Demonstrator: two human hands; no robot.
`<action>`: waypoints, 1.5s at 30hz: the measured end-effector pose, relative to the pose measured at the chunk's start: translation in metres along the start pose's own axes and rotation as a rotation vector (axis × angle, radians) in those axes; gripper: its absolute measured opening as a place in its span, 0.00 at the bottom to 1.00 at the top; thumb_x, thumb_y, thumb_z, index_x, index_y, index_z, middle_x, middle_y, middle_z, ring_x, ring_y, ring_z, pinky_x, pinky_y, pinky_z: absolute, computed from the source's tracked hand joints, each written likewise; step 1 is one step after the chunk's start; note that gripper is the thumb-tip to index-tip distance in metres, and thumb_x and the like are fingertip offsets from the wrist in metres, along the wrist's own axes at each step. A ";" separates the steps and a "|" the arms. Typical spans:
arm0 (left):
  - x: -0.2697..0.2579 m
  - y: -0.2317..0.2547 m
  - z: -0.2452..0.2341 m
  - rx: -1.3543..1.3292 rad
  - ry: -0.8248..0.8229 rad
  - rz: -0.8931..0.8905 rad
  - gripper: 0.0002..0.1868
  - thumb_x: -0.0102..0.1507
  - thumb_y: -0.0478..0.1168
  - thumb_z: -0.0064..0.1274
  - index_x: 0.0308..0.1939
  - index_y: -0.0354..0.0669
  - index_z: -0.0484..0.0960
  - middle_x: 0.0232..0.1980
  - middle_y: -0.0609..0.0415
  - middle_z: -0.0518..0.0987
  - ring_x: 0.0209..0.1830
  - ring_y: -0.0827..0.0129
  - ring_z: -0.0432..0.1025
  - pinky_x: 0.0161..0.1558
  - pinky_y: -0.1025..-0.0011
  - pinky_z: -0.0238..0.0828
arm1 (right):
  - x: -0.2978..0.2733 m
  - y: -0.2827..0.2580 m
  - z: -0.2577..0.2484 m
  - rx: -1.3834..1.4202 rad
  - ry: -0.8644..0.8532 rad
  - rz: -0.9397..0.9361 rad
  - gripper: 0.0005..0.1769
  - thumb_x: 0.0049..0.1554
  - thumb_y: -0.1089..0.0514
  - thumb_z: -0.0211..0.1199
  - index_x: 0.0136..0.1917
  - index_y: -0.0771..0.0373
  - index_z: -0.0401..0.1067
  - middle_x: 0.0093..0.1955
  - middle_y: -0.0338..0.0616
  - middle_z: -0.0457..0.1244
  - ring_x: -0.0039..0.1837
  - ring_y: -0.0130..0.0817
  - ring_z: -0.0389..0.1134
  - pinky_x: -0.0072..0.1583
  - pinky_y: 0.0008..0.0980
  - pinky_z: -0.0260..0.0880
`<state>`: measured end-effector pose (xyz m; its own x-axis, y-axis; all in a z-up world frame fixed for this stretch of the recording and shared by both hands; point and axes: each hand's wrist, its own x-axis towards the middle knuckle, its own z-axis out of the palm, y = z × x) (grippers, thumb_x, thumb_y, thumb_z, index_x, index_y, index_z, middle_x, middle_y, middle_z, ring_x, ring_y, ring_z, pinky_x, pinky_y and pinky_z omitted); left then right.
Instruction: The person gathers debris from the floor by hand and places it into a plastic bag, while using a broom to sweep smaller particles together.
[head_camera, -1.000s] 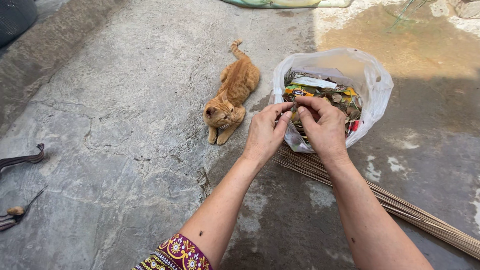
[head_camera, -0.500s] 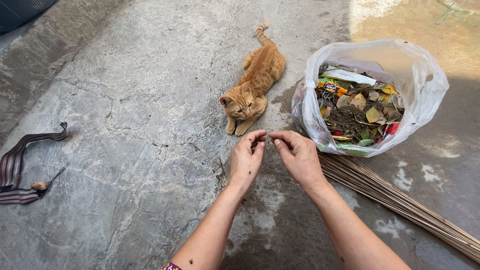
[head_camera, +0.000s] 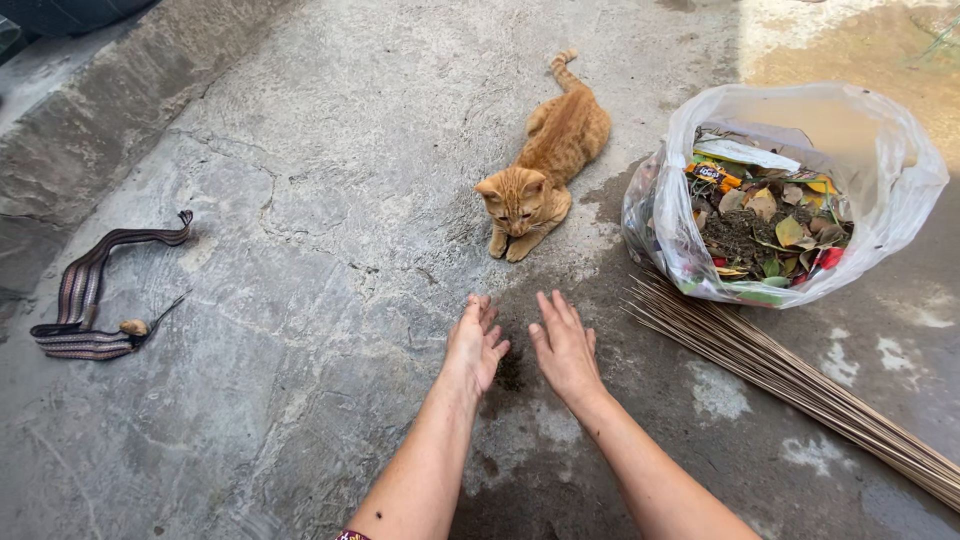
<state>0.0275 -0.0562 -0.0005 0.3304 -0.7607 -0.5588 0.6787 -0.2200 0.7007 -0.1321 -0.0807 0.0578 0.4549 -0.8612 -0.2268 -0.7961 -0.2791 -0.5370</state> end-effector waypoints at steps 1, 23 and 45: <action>-0.004 0.003 -0.002 -0.005 0.002 -0.003 0.40 0.69 0.63 0.30 0.80 0.47 0.51 0.85 0.48 0.47 0.84 0.43 0.35 0.78 0.43 0.35 | -0.003 0.005 0.000 0.186 0.213 -0.207 0.34 0.66 0.45 0.49 0.82 0.51 0.50 0.87 0.44 0.41 0.86 0.46 0.40 0.80 0.58 0.38; -0.111 -0.039 -0.113 2.067 -0.768 0.747 0.51 0.67 0.75 0.28 0.82 0.41 0.48 0.86 0.46 0.42 0.83 0.50 0.44 0.78 0.51 0.31 | -0.064 0.077 0.033 -0.456 -0.537 -0.753 0.41 0.64 0.29 0.34 0.84 0.46 0.41 0.88 0.32 0.32 0.87 0.46 0.26 0.79 0.61 0.18; -0.084 -0.042 -0.070 2.179 -0.317 0.707 0.50 0.66 0.74 0.26 0.80 0.42 0.45 0.85 0.52 0.38 0.82 0.52 0.40 0.76 0.42 0.21 | -0.028 0.058 0.036 -0.499 -0.318 -0.574 0.41 0.64 0.29 0.36 0.83 0.47 0.44 0.87 0.26 0.33 0.88 0.41 0.24 0.81 0.64 0.19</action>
<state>0.0176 0.0599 -0.0142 -0.1085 -0.9760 -0.1886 -0.9927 0.0965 0.0720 -0.1765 -0.0577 0.0040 0.8767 -0.3868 -0.2862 -0.4550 -0.8597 -0.2320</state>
